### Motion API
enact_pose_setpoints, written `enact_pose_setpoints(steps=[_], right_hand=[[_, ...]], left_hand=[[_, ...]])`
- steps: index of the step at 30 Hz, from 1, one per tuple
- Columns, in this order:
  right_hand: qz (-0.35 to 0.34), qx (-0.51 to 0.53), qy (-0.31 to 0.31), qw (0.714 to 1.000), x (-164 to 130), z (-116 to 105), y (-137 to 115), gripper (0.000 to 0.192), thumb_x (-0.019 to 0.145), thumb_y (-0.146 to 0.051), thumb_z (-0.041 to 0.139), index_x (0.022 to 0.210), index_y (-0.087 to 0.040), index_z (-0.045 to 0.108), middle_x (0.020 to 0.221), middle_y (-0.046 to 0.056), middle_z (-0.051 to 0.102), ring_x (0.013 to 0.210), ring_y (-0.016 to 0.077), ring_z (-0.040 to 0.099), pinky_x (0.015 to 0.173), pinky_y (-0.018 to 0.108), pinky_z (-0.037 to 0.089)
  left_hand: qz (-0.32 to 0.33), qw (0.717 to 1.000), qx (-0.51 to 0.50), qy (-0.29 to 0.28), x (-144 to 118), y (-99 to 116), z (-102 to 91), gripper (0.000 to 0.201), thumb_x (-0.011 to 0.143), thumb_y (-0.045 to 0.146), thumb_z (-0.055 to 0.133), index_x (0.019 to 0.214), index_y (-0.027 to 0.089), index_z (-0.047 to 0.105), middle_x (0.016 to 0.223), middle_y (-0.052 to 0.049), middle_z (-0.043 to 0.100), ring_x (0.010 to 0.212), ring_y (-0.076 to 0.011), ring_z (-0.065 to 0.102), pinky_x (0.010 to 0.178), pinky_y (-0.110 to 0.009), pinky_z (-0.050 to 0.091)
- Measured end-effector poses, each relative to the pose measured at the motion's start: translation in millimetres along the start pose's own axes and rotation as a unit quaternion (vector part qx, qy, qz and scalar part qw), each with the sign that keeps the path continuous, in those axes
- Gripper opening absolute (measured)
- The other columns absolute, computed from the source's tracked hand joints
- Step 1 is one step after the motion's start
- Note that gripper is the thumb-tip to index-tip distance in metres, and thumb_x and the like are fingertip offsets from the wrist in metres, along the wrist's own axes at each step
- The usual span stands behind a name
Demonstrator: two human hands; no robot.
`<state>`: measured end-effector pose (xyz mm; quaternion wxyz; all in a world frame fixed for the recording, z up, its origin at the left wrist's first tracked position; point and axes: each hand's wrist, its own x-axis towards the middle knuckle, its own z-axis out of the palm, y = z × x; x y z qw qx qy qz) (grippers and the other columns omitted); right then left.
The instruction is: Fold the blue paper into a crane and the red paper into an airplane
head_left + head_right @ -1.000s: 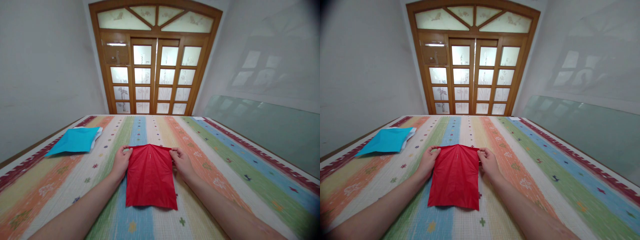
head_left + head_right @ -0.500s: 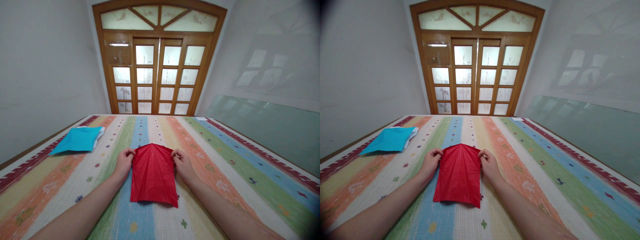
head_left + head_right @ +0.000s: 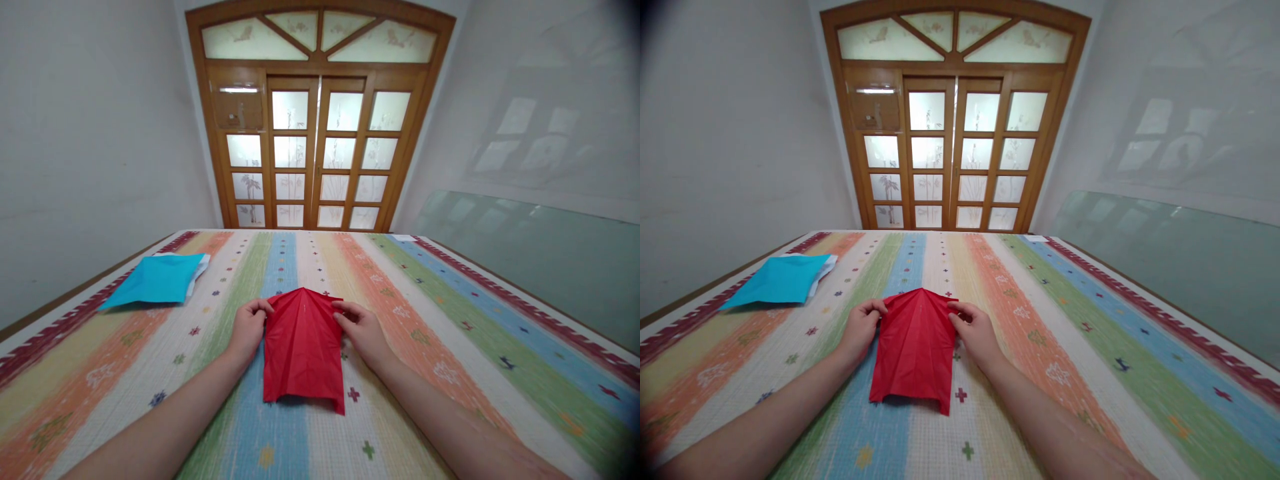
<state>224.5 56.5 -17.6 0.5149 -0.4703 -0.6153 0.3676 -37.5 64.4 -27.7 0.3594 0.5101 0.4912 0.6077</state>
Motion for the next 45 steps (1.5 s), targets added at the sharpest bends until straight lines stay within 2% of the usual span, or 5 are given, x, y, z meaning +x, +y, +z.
enact_pose_setpoints(steps=[4,12,25,33,45], right_hand=[[-0.033,-0.010,0.001,0.999,1,0,-1,0.020,0.083,-0.030,0.060,0.092,-0.019,0.073,0.098,0.009,0.071,0.091,0.0216,0.065,0.084,0.036,0.049],[-0.005,0.058,-0.087,0.994,-2,0,-5,0.033,0.083,-0.027,0.061,0.115,-0.025,0.069,0.125,0.007,0.066,0.116,0.0228,0.059,0.102,0.039,0.042],[0.007,0.015,-0.050,0.999,5,-6,3,0.041,0.079,-0.034,0.071,0.118,-0.023,0.070,0.121,0.010,0.069,0.113,0.0263,0.063,0.101,0.046,0.046],[0.024,-0.007,-0.038,0.999,10,-14,-1,0.033,0.078,-0.032,0.070,0.108,-0.020,0.074,0.112,0.010,0.073,0.104,0.0255,0.066,0.098,0.044,0.048],[0.088,0.075,-0.072,0.991,17,-22,2,0.038,0.074,-0.038,0.077,0.107,-0.019,0.074,0.106,0.012,0.074,0.095,0.0255,0.068,0.088,0.042,0.052]], left_hand=[[-0.004,1.000,0.010,0.000,2,0,-0.9,0.017,0.066,0.016,0.048,0.065,0.019,0.065,0.076,-0.003,0.067,0.075,-0.0174,0.059,0.071,-0.026,0.042],[-0.017,1.000,0.005,-0.011,3,9,1.2,0.031,0.085,0.031,0.056,0.107,0.017,0.072,0.112,-0.010,0.071,0.105,-0.0230,0.063,0.095,-0.034,0.043],[-0.069,0.995,-0.060,-0.048,4,9,0.5,0.050,0.069,0.031,0.077,0.115,0.013,0.067,0.104,-0.012,0.073,0.086,-0.0199,0.067,0.079,-0.031,0.051],[-0.087,0.993,-0.024,-0.072,8,12,-2.1,0.022,0.070,0.026,0.071,0.089,0.014,0.076,0.093,-0.011,0.075,0.086,-0.0219,0.067,0.083,-0.034,0.049],[-0.140,0.985,-0.058,-0.085,15,7,-7.4,0.031,0.066,0.027,0.077,0.094,0.015,0.076,0.092,-0.011,0.075,0.081,-0.0212,0.068,0.078,-0.033,0.050]])
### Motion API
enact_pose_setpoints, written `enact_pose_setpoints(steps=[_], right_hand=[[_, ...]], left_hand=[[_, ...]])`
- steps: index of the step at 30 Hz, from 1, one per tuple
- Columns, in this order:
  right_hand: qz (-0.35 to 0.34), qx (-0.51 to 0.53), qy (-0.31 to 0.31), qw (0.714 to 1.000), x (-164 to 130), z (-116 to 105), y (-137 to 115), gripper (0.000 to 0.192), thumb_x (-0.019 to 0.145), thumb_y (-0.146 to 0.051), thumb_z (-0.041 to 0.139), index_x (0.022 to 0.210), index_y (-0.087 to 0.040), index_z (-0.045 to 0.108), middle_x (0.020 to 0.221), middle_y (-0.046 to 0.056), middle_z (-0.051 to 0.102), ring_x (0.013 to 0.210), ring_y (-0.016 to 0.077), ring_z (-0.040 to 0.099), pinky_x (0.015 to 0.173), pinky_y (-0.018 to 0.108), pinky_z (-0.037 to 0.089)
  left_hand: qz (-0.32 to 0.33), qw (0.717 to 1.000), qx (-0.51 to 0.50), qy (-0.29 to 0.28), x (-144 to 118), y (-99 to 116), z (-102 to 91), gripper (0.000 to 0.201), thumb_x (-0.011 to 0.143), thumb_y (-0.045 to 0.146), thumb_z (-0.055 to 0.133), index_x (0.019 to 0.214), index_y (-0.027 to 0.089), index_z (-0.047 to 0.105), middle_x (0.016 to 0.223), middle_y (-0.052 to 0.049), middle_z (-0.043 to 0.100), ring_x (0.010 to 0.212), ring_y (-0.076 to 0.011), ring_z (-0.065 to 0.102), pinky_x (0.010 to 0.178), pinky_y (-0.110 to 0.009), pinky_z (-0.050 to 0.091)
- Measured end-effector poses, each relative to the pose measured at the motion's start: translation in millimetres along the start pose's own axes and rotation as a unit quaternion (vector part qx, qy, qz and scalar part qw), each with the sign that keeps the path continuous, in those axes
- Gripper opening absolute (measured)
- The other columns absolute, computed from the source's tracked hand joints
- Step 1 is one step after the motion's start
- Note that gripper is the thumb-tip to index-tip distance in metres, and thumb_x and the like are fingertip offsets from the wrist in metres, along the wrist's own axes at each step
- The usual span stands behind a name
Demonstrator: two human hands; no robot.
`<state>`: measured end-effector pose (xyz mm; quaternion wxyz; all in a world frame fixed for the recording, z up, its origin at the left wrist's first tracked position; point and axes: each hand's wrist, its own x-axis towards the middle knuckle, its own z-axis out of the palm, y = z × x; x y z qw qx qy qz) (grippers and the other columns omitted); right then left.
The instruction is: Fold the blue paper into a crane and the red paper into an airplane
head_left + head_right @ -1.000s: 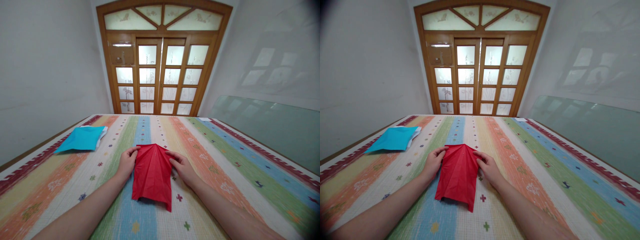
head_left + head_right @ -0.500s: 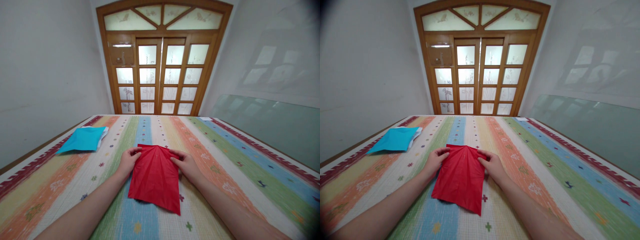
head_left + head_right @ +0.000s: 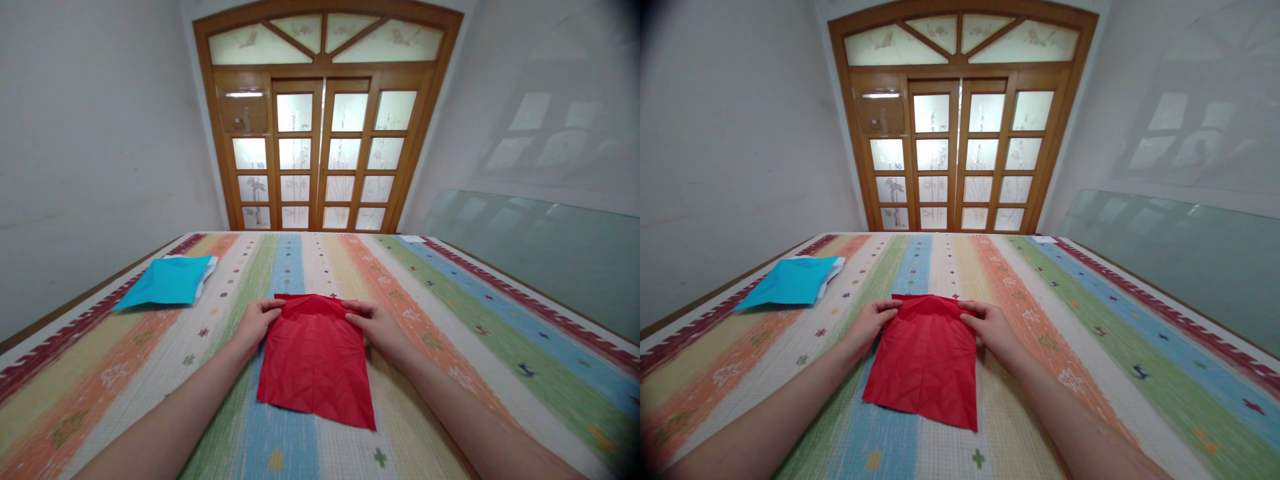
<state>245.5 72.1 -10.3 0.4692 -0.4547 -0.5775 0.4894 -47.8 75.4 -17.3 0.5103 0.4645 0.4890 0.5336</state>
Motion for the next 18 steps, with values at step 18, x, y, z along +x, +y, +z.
enact_pose_setpoints(steps=[18], right_hand=[[-0.068,-0.060,-0.024,0.996,-7.1,5.3,-1.3,0.043,0.081,-0.032,0.066,0.123,-0.024,0.067,0.111,0.007,0.073,0.094,0.0219,0.068,0.083,0.037,0.054]], left_hand=[[-0.014,0.998,-0.058,-0.007,5.2,-8.4,-4.7,0.040,0.062,0.030,0.081,0.098,0.013,0.074,0.093,-0.012,0.075,0.078,-0.0201,0.068,0.072,-0.031,0.051]])
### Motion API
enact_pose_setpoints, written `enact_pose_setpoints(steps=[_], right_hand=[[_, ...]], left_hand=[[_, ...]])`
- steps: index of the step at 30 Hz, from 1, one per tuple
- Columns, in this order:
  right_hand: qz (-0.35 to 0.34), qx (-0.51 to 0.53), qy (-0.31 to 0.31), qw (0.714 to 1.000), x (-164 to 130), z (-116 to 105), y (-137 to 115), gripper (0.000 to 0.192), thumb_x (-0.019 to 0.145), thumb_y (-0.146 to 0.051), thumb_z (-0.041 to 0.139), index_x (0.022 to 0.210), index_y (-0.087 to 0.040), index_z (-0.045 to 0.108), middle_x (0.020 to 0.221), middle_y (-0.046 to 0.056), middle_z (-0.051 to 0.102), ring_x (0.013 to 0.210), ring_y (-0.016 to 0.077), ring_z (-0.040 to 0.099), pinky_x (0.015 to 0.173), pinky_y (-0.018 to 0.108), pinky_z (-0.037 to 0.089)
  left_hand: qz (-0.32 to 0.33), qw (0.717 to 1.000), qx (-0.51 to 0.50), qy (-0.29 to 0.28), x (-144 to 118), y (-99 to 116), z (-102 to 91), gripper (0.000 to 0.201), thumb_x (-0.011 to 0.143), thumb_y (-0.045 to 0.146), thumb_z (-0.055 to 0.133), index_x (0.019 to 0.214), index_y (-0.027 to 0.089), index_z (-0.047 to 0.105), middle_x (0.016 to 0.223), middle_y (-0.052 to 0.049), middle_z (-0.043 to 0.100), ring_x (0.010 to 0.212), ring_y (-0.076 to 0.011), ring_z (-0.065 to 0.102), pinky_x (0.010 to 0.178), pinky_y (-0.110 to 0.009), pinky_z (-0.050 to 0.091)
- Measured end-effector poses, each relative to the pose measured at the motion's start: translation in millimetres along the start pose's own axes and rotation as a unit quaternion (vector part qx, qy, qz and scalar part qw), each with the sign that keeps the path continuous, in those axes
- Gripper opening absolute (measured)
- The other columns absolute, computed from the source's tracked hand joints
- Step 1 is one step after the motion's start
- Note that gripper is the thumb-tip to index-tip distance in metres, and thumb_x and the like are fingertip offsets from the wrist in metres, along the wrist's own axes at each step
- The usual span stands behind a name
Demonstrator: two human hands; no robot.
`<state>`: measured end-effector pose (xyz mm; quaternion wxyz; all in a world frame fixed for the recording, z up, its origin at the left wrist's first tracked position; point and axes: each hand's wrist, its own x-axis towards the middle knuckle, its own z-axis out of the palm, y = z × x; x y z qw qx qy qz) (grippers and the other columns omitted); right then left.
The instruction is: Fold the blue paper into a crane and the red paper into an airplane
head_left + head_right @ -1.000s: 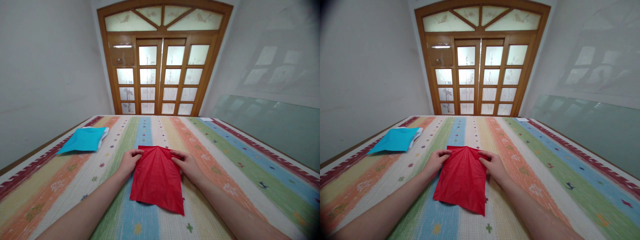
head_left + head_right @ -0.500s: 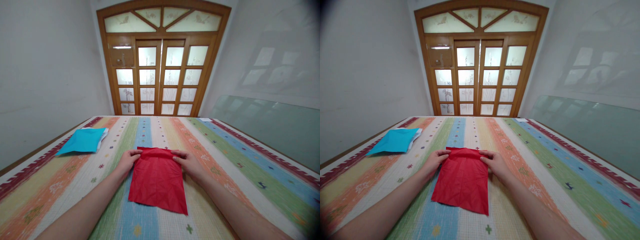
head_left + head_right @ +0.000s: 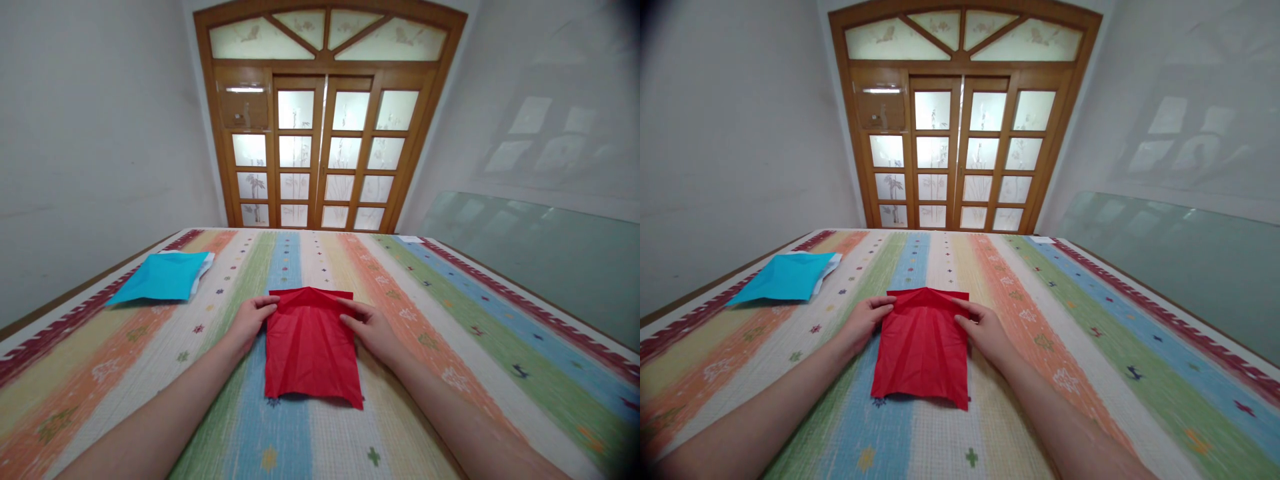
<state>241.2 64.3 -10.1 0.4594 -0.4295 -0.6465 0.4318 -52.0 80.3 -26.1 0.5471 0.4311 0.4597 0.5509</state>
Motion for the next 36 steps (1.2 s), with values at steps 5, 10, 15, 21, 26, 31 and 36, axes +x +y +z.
enact_pose_setpoints(steps=[5,10,15,21,26,31,36], right_hand=[[0.004,-0.055,0.009,0.998,0,-1,4,0.045,0.079,-0.032,0.068,0.123,-0.022,0.067,0.108,0.007,0.074,0.092,0.0231,0.069,0.083,0.040,0.054],[0.053,0.040,0.016,0.998,5,-6,10,0.043,0.077,-0.035,0.072,0.118,-0.021,0.069,0.113,0.009,0.073,0.100,0.0235,0.068,0.090,0.040,0.052],[0.085,0.086,-0.013,0.993,8,-10,11,0.040,0.074,-0.038,0.075,0.109,-0.019,0.073,0.107,0.010,0.075,0.094,0.0239,0.070,0.087,0.039,0.054],[0.094,0.073,-0.013,0.993,9,-9,9,0.039,0.072,-0.038,0.077,0.105,-0.018,0.075,0.101,0.011,0.076,0.084,0.0227,0.071,0.079,0.037,0.056],[0.082,0.058,-0.007,0.995,8,-5,7,0.034,0.073,-0.037,0.076,0.100,-0.018,0.076,0.095,0.011,0.076,0.080,0.0220,0.071,0.076,0.036,0.056],[0.020,0.028,-0.001,0.999,4,-3,4,0.037,0.077,-0.034,0.071,0.112,-0.022,0.072,0.112,0.008,0.073,0.099,0.0225,0.068,0.089,0.039,0.053],[-0.026,-0.047,-0.026,0.998,0,0,0,0.036,0.084,-0.033,0.064,0.118,-0.025,0.070,0.118,0.007,0.071,0.106,0.0248,0.066,0.097,0.044,0.048]], left_hand=[[-0.002,1.000,0.013,-0.018,-3,3,1.3,0.042,0.064,0.029,0.080,0.102,0.014,0.074,0.096,-0.013,0.075,0.080,-0.0205,0.068,0.074,-0.031,0.050],[-0.011,0.997,0.057,-0.048,-4,8,1.0,0.041,0.062,0.024,0.080,0.101,0.014,0.074,0.098,-0.013,0.075,0.080,-0.0202,0.068,0.074,-0.030,0.049],[-0.042,0.994,0.077,-0.064,-2,15,-4.3,0.038,0.061,0.025,0.080,0.096,0.013,0.075,0.091,-0.013,0.075,0.074,-0.0208,0.068,0.067,-0.030,0.049],[-0.048,0.993,0.086,-0.064,1,21,-9.9,0.037,0.060,0.023,0.081,0.095,0.012,0.075,0.093,-0.015,0.074,0.074,-0.0207,0.067,0.072,-0.032,0.050],[-0.041,0.992,0.106,-0.058,4,15,-14.6,0.035,0.062,0.025,0.080,0.093,0.011,0.075,0.089,-0.014,0.074,0.072,-0.0199,0.066,0.070,-0.031,0.049],[0.005,0.993,0.110,-0.048,6,9,-16.2,0.032,0.066,0.031,0.079,0.092,0.013,0.075,0.088,-0.011,0.073,0.071,-0.0175,0.065,0.067,-0.028,0.047],[0.031,0.993,0.105,-0.043,8,4,-16.7,0.030,0.068,0.033,0.076,0.091,0.015,0.075,0.090,-0.010,0.074,0.076,-0.0186,0.066,0.071,-0.029,0.048]])
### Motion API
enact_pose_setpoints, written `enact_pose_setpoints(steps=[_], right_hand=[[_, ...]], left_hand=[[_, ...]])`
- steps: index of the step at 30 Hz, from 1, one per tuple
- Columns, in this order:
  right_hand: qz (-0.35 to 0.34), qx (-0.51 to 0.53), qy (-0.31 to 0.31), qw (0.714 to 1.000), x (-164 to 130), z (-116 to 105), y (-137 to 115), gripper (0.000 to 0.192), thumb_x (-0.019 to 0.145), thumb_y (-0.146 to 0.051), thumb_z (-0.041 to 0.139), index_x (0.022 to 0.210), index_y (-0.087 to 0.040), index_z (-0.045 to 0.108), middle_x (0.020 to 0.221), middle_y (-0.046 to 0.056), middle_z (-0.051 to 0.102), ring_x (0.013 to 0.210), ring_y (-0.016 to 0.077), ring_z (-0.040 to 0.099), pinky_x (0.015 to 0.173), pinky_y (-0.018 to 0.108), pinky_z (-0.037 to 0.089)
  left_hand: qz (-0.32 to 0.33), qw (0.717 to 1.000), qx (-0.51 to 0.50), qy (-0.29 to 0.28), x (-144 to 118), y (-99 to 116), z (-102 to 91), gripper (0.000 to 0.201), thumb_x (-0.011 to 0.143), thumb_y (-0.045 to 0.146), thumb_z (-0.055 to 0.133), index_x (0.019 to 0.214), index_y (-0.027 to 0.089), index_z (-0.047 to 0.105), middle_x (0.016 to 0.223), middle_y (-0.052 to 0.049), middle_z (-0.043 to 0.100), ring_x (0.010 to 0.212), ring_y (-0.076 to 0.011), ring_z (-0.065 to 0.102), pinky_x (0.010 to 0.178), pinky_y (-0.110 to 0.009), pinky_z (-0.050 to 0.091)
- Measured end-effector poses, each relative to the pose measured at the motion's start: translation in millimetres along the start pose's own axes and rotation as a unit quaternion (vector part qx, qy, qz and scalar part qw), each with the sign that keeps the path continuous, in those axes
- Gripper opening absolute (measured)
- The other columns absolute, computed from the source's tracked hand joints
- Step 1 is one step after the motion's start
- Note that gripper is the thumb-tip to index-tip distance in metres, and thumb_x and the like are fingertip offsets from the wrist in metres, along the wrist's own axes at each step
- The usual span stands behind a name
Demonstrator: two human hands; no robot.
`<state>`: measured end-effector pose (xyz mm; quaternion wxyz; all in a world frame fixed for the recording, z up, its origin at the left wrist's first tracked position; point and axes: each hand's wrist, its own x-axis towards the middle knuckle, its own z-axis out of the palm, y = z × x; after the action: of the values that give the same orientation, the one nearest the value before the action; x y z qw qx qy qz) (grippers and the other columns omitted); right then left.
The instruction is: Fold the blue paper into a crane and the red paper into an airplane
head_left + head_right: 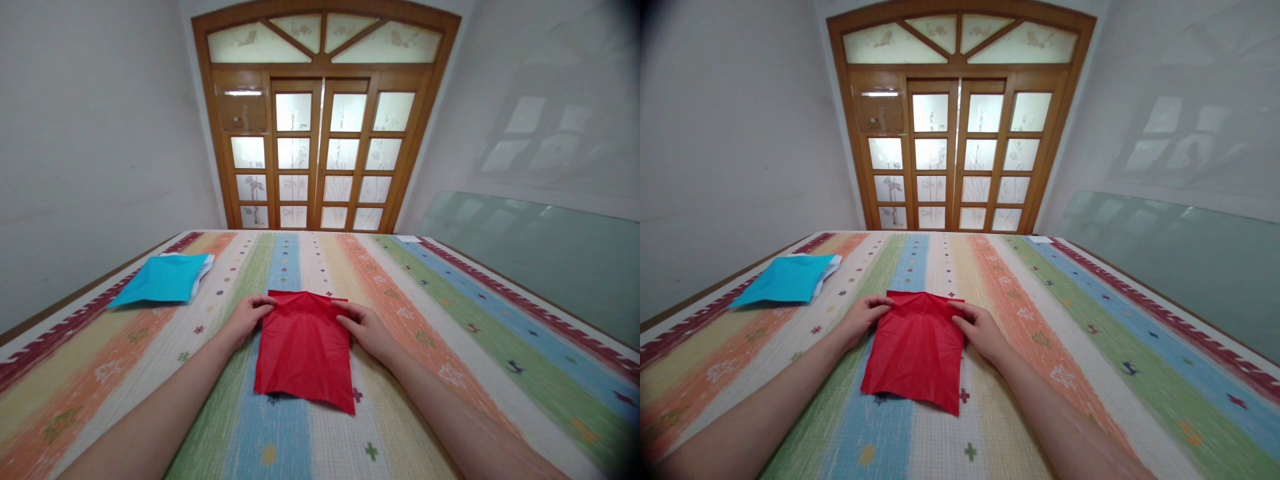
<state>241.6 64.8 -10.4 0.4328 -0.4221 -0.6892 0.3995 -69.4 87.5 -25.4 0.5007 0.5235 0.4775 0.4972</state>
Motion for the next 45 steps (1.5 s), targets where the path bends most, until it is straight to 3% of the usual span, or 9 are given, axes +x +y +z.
enact_pose_setpoints(steps=[4,17,26,31,37,45], right_hand=[[0.003,-0.040,0.007,0.999,0,1,-1,0.031,0.086,-0.035,0.061,0.112,-0.024,0.073,0.114,0.007,0.073,0.107,0.0262,0.065,0.098,0.045,0.046],[0.085,0.140,0.010,0.987,7,-2,18,0.043,0.079,-0.044,0.071,0.115,-0.020,0.071,0.114,0.010,0.072,0.097,0.0220,0.068,0.088,0.036,0.051],[0.097,0.126,-0.013,0.987,11,-6,25,0.043,0.081,-0.047,0.068,0.113,-0.018,0.070,0.105,0.010,0.074,0.085,0.0213,0.069,0.075,0.034,0.054],[0.092,0.104,-0.023,0.990,14,-11,25,0.041,0.082,-0.045,0.067,0.112,-0.017,0.071,0.100,0.010,0.075,0.085,0.0210,0.069,0.079,0.035,0.053],[0.059,0.075,-0.003,0.995,9,-12,19,0.036,0.084,-0.045,0.064,0.110,-0.021,0.072,0.116,0.008,0.071,0.103,0.0223,0.065,0.095,0.037,0.047],[0.021,-0.099,-0.044,0.994,-3,-14,3,0.034,0.091,-0.038,0.055,0.116,-0.022,0.071,0.115,0.008,0.072,0.103,0.0247,0.066,0.094,0.040,0.048]], left_hand=[[0.000,1.000,0.020,-0.021,1,-2,-1.7,0.030,0.068,0.032,0.075,0.092,0.015,0.076,0.094,-0.011,0.074,0.083,-0.0204,0.066,0.076,-0.030,0.048],[-0.061,0.992,0.039,-0.107,13,-4,-8.4,0.050,0.064,0.023,0.079,0.114,0.013,0.072,0.101,-0.010,0.074,0.078,-0.0182,0.066,0.070,-0.027,0.047],[-0.120,0.980,-0.014,-0.157,14,8,-17.1,0.053,0.061,0.027,0.084,0.111,0.012,0.072,0.105,-0.015,0.073,0.086,-0.0212,0.070,0.079,-0.031,0.051],[-0.093,0.984,0.011,-0.151,8,5,-14.7,0.047,0.066,0.030,0.082,0.108,0.012,0.073,0.099,-0.012,0.074,0.078,-0.0187,0.068,0.073,-0.029,0.050],[-0.001,0.987,0.112,-0.113,2,-3,-15.1,0.043,0.073,0.036,0.075,0.110,0.014,0.073,0.104,-0.011,0.074,0.088,-0.0232,0.067,0.078,-0.033,0.050],[0.048,0.976,0.178,-0.112,-1,-2,-20.6,0.043,0.077,0.036,0.069,0.113,0.013,0.072,0.110,-0.012,0.073,0.097,-0.0261,0.067,0.089,-0.037,0.048]])
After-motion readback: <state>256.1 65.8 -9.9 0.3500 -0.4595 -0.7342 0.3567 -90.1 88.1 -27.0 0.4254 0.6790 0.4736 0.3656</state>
